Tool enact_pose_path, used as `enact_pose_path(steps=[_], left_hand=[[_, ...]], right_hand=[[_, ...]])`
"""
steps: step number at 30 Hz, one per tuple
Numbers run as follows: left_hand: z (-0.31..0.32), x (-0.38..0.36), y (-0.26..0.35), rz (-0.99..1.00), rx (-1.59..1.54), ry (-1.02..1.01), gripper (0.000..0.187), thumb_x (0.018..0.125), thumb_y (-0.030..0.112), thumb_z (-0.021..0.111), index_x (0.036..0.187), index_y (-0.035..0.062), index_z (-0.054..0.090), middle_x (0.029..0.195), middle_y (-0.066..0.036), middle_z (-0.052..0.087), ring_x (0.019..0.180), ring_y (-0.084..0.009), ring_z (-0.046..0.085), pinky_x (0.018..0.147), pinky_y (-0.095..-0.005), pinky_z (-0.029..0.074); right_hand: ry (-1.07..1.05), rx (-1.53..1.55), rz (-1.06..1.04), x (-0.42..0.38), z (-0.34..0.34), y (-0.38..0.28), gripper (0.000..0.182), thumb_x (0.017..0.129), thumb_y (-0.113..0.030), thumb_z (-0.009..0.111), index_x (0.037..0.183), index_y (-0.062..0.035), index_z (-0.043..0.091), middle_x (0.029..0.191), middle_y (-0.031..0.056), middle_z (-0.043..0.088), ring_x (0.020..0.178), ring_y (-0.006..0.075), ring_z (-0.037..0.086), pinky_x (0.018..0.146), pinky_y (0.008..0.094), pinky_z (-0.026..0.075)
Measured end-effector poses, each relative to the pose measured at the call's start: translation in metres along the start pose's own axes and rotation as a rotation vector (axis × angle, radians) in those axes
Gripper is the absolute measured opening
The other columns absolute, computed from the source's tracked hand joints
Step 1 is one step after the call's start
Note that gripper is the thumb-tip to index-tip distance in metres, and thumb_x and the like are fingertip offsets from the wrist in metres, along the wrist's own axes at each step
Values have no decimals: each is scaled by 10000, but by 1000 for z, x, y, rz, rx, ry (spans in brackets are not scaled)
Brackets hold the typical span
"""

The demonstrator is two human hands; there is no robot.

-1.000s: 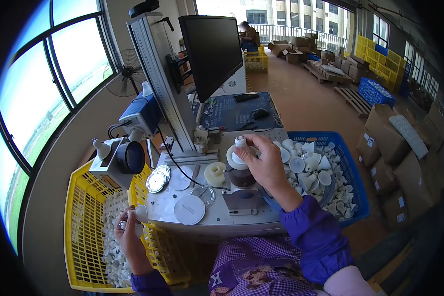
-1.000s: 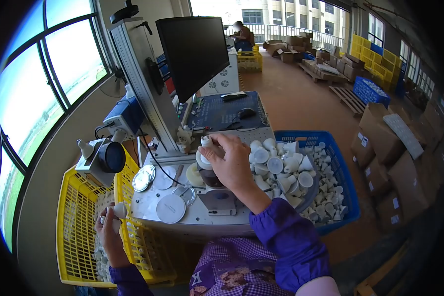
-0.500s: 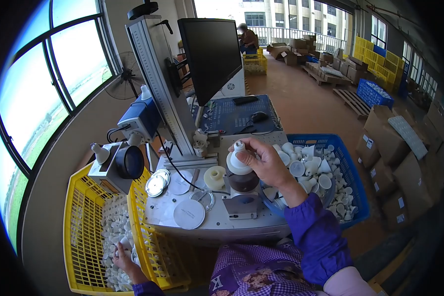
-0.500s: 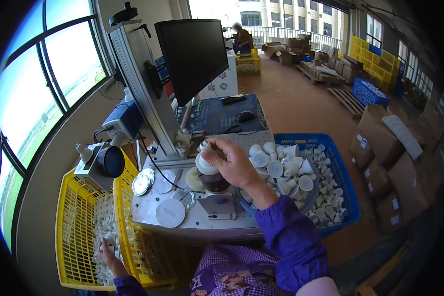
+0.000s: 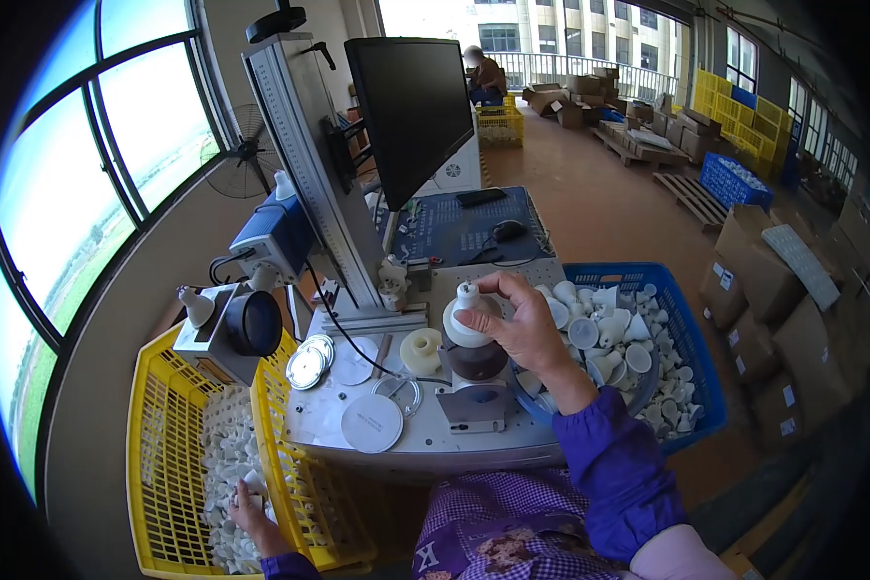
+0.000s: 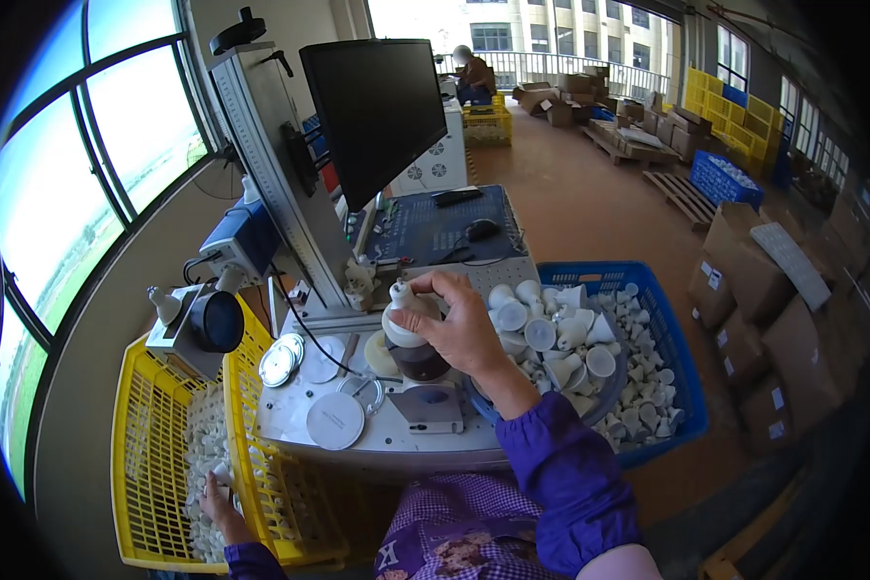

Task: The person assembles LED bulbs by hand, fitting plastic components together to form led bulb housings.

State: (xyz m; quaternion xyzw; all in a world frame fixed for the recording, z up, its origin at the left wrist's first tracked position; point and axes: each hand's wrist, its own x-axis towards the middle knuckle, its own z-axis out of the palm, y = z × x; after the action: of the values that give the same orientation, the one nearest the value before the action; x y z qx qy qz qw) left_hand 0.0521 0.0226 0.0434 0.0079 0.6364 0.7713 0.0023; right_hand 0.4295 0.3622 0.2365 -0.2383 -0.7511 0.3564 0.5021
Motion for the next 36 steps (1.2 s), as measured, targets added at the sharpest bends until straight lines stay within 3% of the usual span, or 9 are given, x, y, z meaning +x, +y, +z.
enact_pose_path(steps=[3, 15, 21, 24, 27, 31, 32, 34, 36], left_hand=[[-2, -1, -2, -35, -52, -2, 271, 828, 195, 689, 955, -30, 611, 865, -82, 619, 756, -155, 591, 667, -280, 494], [13, -43, 32, -111, -20, -46, 345, 843, 258, 658, 1047, 14, 525, 1007, -108, 567, 894, -169, 566, 764, -312, 497], [-24, 22, -20, -131, 89, 34, 260, 828, 215, 674, 936, -12, 608, 868, -108, 630, 695, -189, 620, 539, -282, 516], [-50, 50, -49, -157, 108, -182, 403, 854, 297, 611, 1126, 13, 523, 1045, -112, 557, 929, -201, 559, 775, -331, 480], [-5, -44, 22, -53, 53, -233, 415, 870, 273, 576, 1186, 13, 505, 1149, -119, 512, 1057, -203, 508, 869, -341, 444], [-20, -35, 0, 52, -26, -375, 442, 873, 249, 564, 1234, 9, 477, 1257, -123, 450, 1163, -219, 444, 958, -357, 384], [-19, -27, -1, 52, -23, -380, 442, 873, 249, 564, 1234, 9, 477, 1257, -123, 450, 1163, -219, 444, 958, -357, 384], [-6, -16, 6, -161, 169, -64, 439, 869, 222, 564, 1241, 8, 472, 1255, -130, 456, 1162, -221, 439, 979, -361, 358], [-16, 12, -14, -90, 212, -52, 441, 864, 215, 567, 1241, 9, 471, 1249, -135, 466, 1153, -225, 441, 975, -362, 354]], right_hand=[[9, 137, 69, -3, 4, 5, 394, 763, -344, 745, 968, -32, 618, 963, 99, 595, 936, 209, 543, 843, 326, 430], [82, 47, 36, -12, 12, 0, 408, 801, -356, 704, 1021, -28, 601, 1000, 134, 594, 949, 248, 557, 840, 339, 438], [222, -178, -107, -37, -29, -3, 408, 816, -277, 687, 1123, -31, 579, 1080, 153, 604, 1026, 310, 544, 894, 364, 417], [261, -552, -50, -54, -77, 11, 309, 800, -121, 687, 1080, -21, 601, 1064, 140, 612, 973, 273, 576, 857, 346, 442], [264, -677, 116, -73, -116, 17, 268, 739, -38, 676, 1005, -39, 640, 999, 135, 605, 959, 301, 555, 847, 360, 441], [91, -771, 158, -87, -147, 31, 285, 704, -11, 672, 984, -67, 657, 993, 123, 578, 983, 306, 531, 860, 360, 432], [22, -799, 159, -86, -151, 34, 291, 696, -7, 674, 978, -78, 667, 1003, 118, 564, 1004, 299, 515, 870, 355, 424], [-43, -824, 157, -79, -156, 34, 298, 688, -3, 676, 973, -89, 677, 1013, 112, 549, 1025, 292, 499, 881, 349, 416], [-173, -870, 211, -71, -156, 33, 309, 670, -14, 695, 966, -105, 692, 998, 105, 528, 1048, 288, 469, 900, 337, 400]])
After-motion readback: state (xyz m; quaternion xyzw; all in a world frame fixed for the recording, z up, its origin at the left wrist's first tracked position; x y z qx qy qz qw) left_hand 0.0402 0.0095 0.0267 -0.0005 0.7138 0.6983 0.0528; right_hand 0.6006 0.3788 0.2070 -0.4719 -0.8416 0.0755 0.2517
